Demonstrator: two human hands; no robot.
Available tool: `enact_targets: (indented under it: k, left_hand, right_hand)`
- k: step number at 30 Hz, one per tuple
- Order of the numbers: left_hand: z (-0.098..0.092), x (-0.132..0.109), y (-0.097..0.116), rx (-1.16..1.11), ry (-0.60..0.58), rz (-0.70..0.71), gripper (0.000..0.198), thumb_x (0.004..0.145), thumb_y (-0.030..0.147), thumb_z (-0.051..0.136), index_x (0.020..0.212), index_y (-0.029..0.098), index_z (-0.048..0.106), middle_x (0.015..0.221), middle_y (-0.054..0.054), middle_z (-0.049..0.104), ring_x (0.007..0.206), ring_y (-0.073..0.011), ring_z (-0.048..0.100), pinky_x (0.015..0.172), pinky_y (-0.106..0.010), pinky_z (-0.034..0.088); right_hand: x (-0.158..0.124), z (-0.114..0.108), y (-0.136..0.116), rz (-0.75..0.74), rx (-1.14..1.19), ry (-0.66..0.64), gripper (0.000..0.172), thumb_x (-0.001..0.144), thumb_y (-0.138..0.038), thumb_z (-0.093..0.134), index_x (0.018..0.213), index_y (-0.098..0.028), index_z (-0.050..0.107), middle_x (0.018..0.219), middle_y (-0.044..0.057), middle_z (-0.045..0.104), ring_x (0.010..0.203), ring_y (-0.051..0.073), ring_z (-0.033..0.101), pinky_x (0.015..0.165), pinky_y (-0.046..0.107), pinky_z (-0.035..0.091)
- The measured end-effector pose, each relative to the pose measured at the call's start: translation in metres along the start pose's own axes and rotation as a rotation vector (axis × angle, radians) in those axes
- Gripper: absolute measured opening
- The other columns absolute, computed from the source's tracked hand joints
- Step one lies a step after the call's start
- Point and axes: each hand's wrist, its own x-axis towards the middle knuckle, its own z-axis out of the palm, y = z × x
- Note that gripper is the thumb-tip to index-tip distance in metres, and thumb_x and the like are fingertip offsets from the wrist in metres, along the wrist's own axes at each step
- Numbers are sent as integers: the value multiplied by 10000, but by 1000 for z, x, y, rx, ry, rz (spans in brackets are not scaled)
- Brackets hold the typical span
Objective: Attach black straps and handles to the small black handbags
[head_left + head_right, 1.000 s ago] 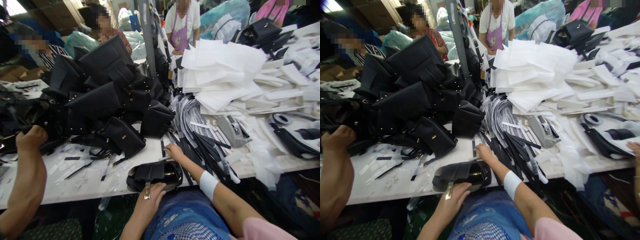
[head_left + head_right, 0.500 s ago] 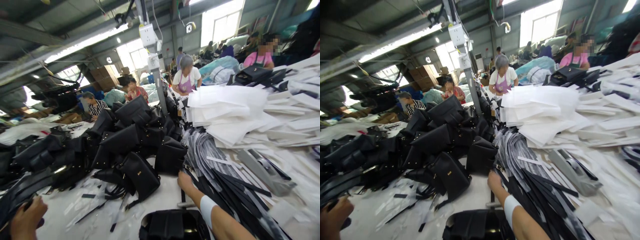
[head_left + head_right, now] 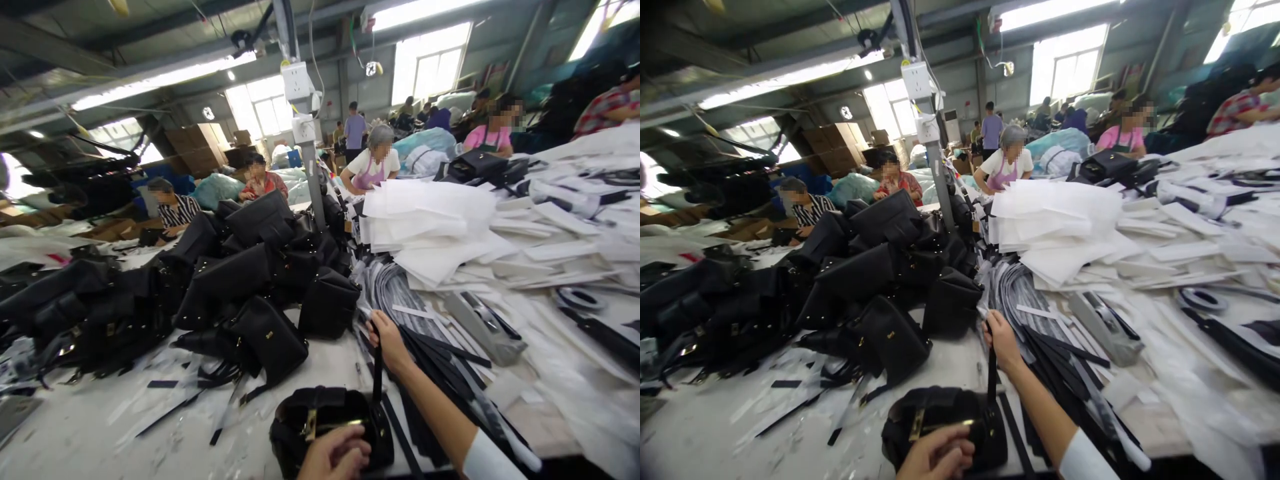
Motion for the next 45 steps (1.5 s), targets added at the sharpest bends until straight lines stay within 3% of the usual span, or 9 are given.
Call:
enact_targets:
  k: [6,12,16,19,23,28,35,39,45]
  left_hand:
    - [21,10,57,-423,61,33,611,840,599,535,1222,126,603,1196,-193,652,1092,-272,624,962,-398,469]
    - [31,38,90,-758,47,-22,412,919,441,508,1101,87,613,911,-110,693,801,-165,668,833,-315,528]
    - [33,24,89,-555,21,45,332,884,444,570,986,129,589,610,44,527,434,-37,414,441,-150,374]
    - [33,-1,88,-204,-131,10,400,888,529,506,843,134,554,528,55,494,362,-22,287,364,-152,202]
    - [17,-35,81,84,-267,-129,478,859,617,472,819,145,538,517,34,535,340,-23,267,368,-183,144]
    - [-25,-70,56,168,-221,-262,515,834,664,467,751,160,531,543,26,554,358,-26,286,381,-184,162]
    - [-6,-67,66,25,-269,-253,541,858,656,414,1042,173,573,886,-80,699,592,-139,620,520,-225,457]
    - [16,-40,66,-17,-241,-148,512,891,603,402,870,126,583,653,-32,631,443,-76,495,467,-192,383]
    - [4,-51,51,17,-220,-230,486,892,567,441,1065,130,567,572,44,534,371,-34,302,395,-172,205]
  right_hand:
    - [-92,-25,-85,-10,50,-213,296,916,-481,496,834,-199,523,567,-68,442,399,57,324,400,191,251]
    - [-165,-31,-58,110,-115,-425,357,901,-515,510,843,-187,638,659,7,632,525,128,573,552,244,449]
    - [-163,-31,-38,351,247,-311,569,866,-651,462,1067,-155,652,1005,127,707,938,240,671,875,372,493]
    - [-143,-32,-41,448,619,-185,655,884,-674,388,1217,-139,566,1150,165,662,1057,241,644,972,410,460]
    - [-113,-45,-47,430,865,22,447,927,-519,454,1113,-136,588,1182,146,644,1085,216,634,950,366,505]
    - [-102,-66,-43,382,905,235,133,929,-267,519,957,-176,612,1090,82,684,1015,177,661,911,326,540]
    - [-139,-4,-49,385,837,-64,318,921,-440,528,1033,-153,607,1111,120,695,1062,226,650,991,410,464]
    - [-163,34,-53,480,685,-289,429,880,-521,559,1062,-138,626,1054,135,712,971,224,673,921,377,478]
    - [-152,3,-51,400,518,-120,317,827,-463,654,888,-155,699,963,64,698,858,155,617,718,225,477]
